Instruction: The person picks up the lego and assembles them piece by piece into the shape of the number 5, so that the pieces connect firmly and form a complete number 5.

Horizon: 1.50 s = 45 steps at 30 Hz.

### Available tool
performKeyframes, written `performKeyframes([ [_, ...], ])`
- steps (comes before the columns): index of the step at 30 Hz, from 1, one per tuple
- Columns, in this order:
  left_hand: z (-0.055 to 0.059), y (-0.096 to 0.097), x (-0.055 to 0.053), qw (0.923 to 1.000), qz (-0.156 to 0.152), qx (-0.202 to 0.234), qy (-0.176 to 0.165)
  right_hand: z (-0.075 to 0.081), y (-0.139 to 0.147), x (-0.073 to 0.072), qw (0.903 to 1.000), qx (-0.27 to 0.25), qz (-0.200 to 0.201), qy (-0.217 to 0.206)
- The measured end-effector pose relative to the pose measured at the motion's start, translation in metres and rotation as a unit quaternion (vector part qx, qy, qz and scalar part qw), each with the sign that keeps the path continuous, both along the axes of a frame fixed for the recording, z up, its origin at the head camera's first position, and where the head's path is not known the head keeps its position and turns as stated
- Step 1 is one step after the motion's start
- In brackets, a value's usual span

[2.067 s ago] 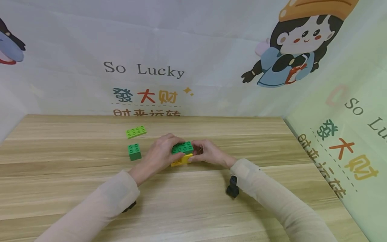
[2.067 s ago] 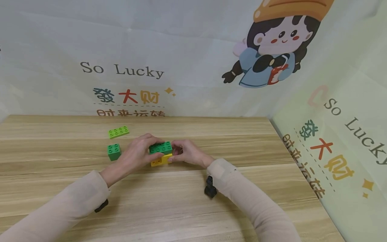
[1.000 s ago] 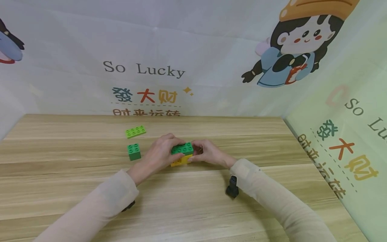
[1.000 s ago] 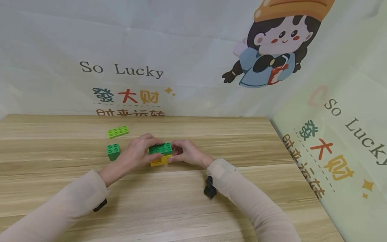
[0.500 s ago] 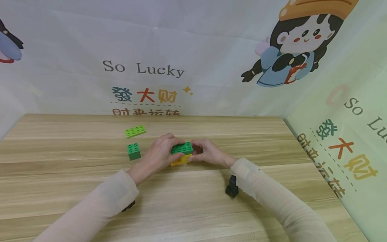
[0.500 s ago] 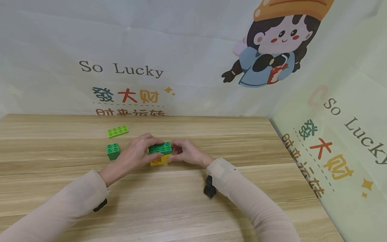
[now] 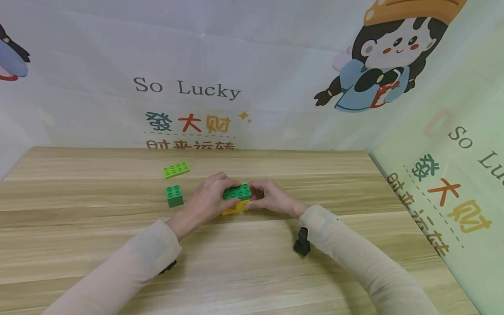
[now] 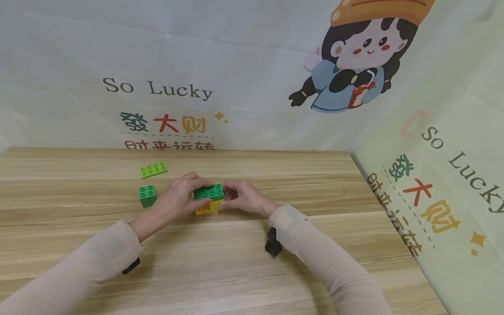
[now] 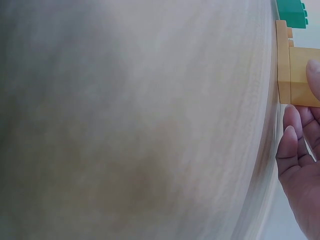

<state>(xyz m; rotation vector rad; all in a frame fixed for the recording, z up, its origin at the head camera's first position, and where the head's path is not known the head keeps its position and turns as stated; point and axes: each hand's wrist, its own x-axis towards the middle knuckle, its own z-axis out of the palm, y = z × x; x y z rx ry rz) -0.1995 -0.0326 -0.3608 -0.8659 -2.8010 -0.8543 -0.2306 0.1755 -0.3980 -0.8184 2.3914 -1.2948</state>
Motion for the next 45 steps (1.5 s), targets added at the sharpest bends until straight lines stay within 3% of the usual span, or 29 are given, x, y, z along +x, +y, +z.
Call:
performKeyframes([
  [45,-0.0016,0.0012,-0.0031,1.0,0.002,-0.007,-0.003,-0.0008,0.0003,-0.0007,0.9999,0.008,-0.006,0.0],
])
